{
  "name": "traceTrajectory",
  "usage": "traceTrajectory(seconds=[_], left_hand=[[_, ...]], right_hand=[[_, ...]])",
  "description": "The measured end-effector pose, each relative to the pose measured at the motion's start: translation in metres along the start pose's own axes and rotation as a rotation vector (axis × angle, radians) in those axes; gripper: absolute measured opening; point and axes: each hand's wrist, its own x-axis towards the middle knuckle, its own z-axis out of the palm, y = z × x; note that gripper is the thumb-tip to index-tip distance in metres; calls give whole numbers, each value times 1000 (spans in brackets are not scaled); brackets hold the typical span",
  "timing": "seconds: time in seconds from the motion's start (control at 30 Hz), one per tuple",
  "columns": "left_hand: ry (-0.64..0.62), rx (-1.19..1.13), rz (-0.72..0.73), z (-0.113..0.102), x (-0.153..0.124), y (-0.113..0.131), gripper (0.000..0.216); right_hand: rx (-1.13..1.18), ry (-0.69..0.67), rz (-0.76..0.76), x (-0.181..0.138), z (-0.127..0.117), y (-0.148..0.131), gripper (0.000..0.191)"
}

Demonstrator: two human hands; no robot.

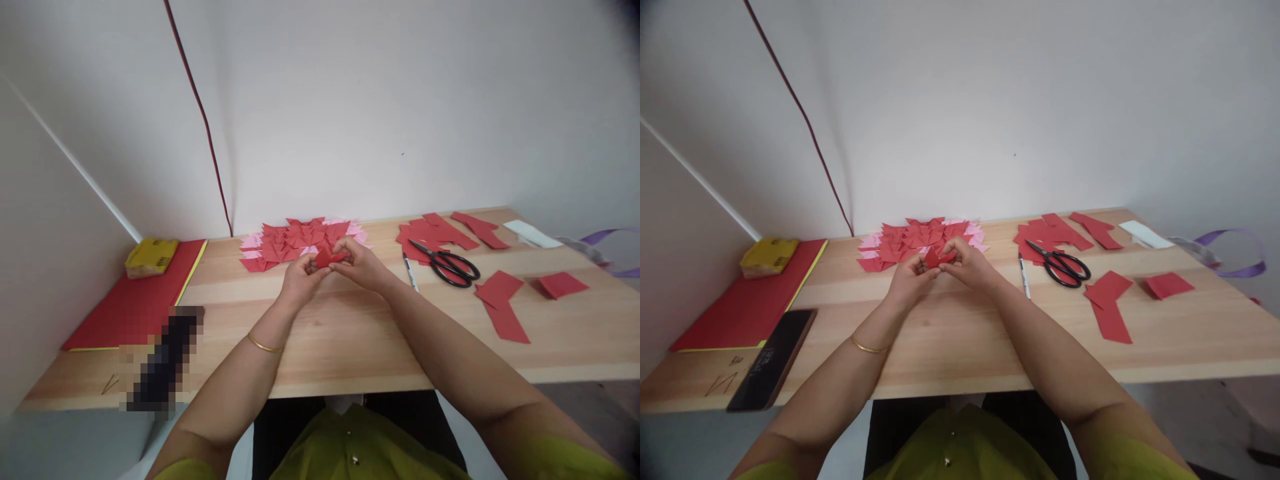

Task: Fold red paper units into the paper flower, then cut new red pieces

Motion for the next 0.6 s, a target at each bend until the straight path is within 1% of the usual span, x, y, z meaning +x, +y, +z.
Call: traceTrajectory(seconds=[0.07,0.13,0.33,0.43,0.6], left_hand=[[15,79,13,-2,0,0,23],[4,111,31,-4,1,-1,20],[-52,95,34,-13,5,-5,21],[-78,90,29,-16,6,-5,19],[-109,38,11,-18,6,-2,17]], right_hand=[[-7,-9,0,0,1,0,27],[5,-28,-8,-1,1,-1,25],[2,-58,-14,-1,0,-7,15],[40,-70,12,-1,0,-9,16],[176,-77,72,-1,1,-8,24]])
